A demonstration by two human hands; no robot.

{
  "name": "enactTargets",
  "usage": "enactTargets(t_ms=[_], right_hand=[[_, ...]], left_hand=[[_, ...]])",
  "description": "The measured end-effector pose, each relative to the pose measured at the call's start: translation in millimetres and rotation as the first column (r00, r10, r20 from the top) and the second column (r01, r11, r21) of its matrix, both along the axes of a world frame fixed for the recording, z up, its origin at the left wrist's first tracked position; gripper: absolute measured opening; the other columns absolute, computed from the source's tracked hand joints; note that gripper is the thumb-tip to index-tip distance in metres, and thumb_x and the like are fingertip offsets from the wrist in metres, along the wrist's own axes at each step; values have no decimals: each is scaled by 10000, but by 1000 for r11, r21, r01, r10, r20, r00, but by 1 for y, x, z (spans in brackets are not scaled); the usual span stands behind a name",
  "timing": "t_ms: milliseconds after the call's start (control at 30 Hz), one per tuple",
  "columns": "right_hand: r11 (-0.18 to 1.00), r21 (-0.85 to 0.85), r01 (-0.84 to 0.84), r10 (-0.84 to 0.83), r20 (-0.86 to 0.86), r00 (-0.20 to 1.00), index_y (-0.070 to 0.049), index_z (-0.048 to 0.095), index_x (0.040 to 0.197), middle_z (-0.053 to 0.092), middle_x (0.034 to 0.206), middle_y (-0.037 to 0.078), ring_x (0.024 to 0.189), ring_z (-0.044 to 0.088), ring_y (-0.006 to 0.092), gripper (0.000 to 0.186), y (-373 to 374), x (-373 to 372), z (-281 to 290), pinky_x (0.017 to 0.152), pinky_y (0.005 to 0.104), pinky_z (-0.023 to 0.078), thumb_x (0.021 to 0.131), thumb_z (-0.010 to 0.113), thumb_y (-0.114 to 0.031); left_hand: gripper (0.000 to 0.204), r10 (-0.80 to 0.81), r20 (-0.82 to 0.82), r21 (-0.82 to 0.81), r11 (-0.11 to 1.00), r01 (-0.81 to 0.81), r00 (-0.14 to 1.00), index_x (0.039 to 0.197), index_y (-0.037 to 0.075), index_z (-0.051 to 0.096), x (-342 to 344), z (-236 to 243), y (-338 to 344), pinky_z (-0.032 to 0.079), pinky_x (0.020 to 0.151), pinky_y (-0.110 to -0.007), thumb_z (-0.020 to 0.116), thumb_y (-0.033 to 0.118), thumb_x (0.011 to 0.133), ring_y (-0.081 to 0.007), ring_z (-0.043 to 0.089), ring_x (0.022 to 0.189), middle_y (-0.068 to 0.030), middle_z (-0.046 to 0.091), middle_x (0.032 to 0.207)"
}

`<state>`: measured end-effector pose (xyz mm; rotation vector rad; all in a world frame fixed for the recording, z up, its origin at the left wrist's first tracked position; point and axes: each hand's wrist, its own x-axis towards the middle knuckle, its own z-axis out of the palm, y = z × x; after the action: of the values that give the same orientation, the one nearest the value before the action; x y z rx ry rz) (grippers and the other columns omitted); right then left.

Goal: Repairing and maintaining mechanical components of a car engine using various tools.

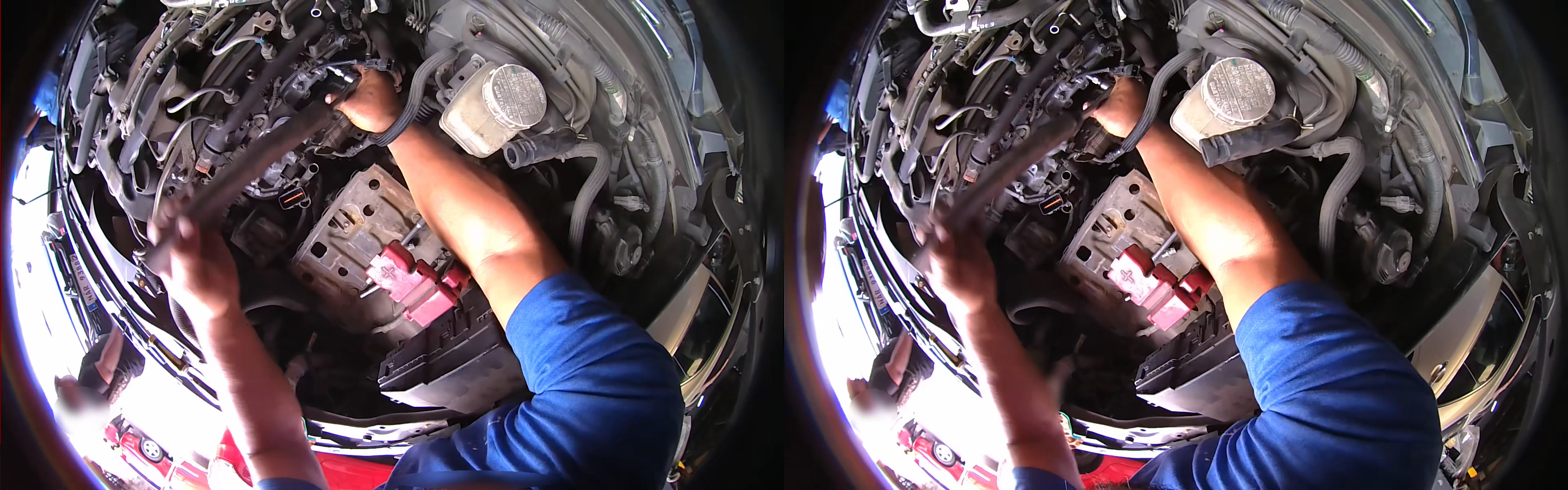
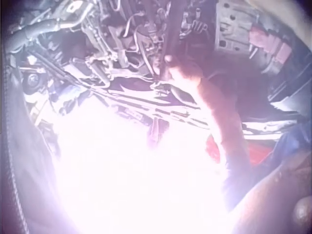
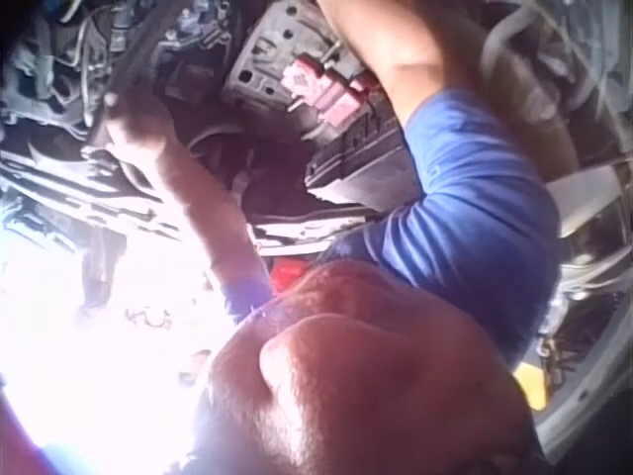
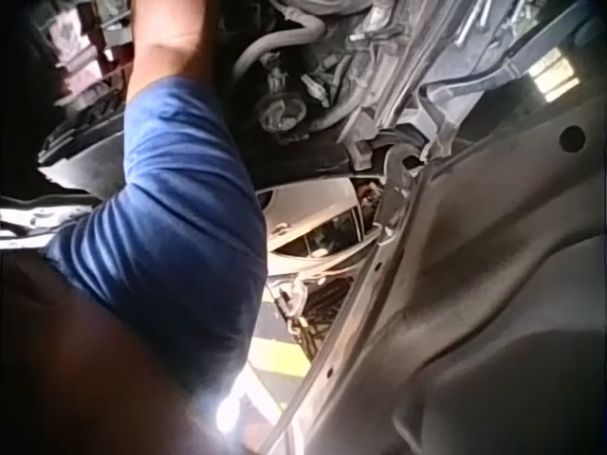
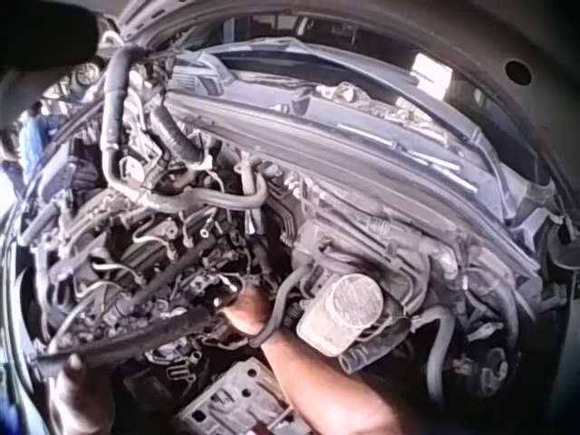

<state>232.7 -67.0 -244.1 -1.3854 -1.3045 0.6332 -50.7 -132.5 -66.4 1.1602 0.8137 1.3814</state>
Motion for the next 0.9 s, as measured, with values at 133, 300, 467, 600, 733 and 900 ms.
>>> enactTargets(t_ms=[133, 300, 467, 600, 733, 900], right_hand=[[994, -81, 73, -64, 109, 992, 20, 627, 1109, 733, 998, 144, 918, 700, 271, 473, -1, 1, 0, 847, 353, 543, 743, 842, -189], [973, -229, 33, -44, -46, 998, -53, 704, 936, 726, 848, 126, 773, 699, 311, 227, 8, 13, -1, 731, 401, 554, 746, 751, -168], [951, -283, -127, -29, -489, 872, 2, 676, 952, 670, 802, 9, 684, 599, 99, 225, 8, -6, -4, 634, 286, 497, 734, 734, 1], [970, -243, -11, -76, -347, 935, 16, 672, 971, 678, 834, 9, 708, 592, 82, 270, 12, 6, -18, 642, 266, 488, 746, 804, -55], [955, -287, -78, -84, -510, 856, 21, 671, 982, 679, 837, 10, 712, 593, 79, 247, 9, -5, -6, 629, 270, 487, 752, 756, -15], [956, -290, 33, -112, -260, 959, 9, 679, 969, 676, 828, 5, 722, 594, 77, 222, 9, -2, -7, 626, 258, 482, 756, 737, -9]], left_hand=[[452, 62, 89, -88, 995, -54, 994, 1154, 3, 549, -9, -23, -27, 513, 954, -448, 732, 294, 861, -287, 624, 1080, -148, 616, 1137], [415, -132, -155, 445, 875, 189, 979, 1324, 1, 554, 57, 47, 65, 376, 1108, -537, 559, 127, 929, -368, 556, 1266, -207, 613, 1313], [365, -607, 58, 321, 763, 561, 792, 1268, 40, 614, 77, 69, 107, 435, 915, -474, 636, 173, 929, -244, 576, 899, -80, 616, 920], [298, -637, 61, 308, 744, 593, 769, 1182, 73, 658, 92, 74, 108, 428, 917, -482, 661, 223, 924, -220, 544, 842, -54, 566, 838], [268, -633, 42, 250, 756, 605, 773, 1141, 75, 668, 87, 78, 107, 411, 956, -480, 658, 225, 920, -237, 540, 856, -60, 566, 842], [263, -668, 86, 229, 735, 638, 739, 1144, 75, 669, 90, 77, 111, 408, 956, -470, 647, 206, 917, -244, 541, 864, -62, 569, 844]])
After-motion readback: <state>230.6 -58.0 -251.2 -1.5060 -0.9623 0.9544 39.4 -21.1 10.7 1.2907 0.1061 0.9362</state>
